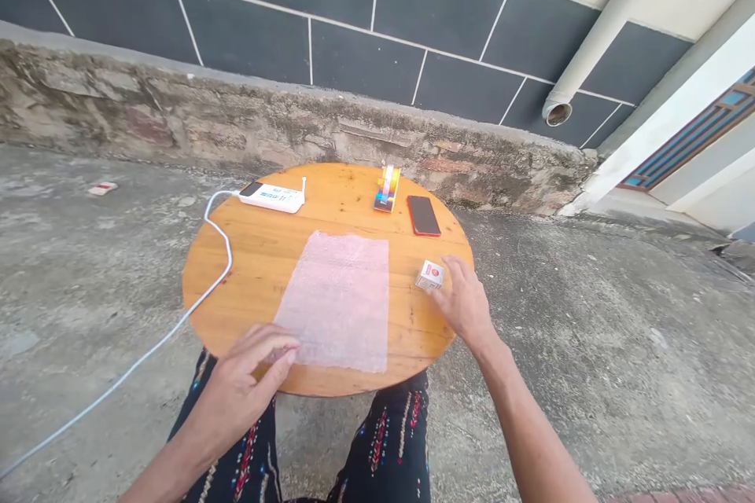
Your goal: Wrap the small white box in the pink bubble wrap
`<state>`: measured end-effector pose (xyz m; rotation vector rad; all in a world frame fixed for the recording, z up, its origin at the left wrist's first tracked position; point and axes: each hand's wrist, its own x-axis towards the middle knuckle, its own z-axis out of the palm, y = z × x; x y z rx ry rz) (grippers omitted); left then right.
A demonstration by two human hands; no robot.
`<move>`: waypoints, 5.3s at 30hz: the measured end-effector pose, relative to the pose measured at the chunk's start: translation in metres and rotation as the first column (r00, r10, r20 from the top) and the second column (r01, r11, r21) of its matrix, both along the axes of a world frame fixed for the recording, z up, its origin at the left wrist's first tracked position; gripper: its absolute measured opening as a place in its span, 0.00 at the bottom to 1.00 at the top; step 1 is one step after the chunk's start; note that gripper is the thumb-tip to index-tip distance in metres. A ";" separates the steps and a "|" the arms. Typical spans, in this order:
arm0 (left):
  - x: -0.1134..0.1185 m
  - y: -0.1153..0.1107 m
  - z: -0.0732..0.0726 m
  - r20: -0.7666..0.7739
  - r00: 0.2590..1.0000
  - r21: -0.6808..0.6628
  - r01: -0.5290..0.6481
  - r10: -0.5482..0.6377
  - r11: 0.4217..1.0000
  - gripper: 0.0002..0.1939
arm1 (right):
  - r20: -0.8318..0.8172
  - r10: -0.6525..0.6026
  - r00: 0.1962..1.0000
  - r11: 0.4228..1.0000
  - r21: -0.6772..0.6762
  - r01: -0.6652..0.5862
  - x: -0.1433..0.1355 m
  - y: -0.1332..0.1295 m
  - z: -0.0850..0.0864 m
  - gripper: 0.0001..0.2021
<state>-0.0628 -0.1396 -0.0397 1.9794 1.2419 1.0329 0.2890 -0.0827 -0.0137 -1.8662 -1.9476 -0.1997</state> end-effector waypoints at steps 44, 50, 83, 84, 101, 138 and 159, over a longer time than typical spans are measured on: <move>-0.004 0.029 -0.034 -0.183 0.970 0.261 -0.112 0.163 0.959 0.10 | -0.147 0.477 0.867 0.862 -0.117 -0.494 -0.138 0.024 -0.011 0.27; -0.007 0.026 -0.033 -0.141 0.974 0.275 -0.134 0.178 0.952 0.11 | -0.166 0.440 0.882 0.896 0.012 -0.445 -0.110 -0.019 -0.008 0.09; -0.001 0.063 -0.019 -0.465 0.884 0.196 0.054 0.044 0.979 0.19 | -0.482 0.491 0.726 0.778 -0.133 -0.614 -0.124 0.018 -0.014 0.31; -0.002 0.065 -0.019 -0.465 0.884 0.193 0.066 0.032 0.979 0.20 | -0.479 0.495 0.725 0.778 -0.126 -0.615 -0.124 0.021 -0.014 0.31; -0.008 0.078 -0.020 -0.414 0.910 0.223 0.116 -0.013 0.968 0.21 | -0.462 0.500 0.733 0.795 -0.091 -0.600 -0.129 0.027 -0.017 0.31; -0.001 0.044 -0.014 -0.267 0.962 0.228 0.127 -0.063 0.965 0.17 | -0.017 0.464 0.886 0.873 -0.159 -0.461 -0.123 -0.082 -0.025 0.08; 0.021 0.017 -0.022 -0.166 0.985 0.406 0.030 0.042 0.913 0.11 | -0.258 0.385 0.886 0.908 -0.064 -0.413 -0.121 0.014 -0.018 0.30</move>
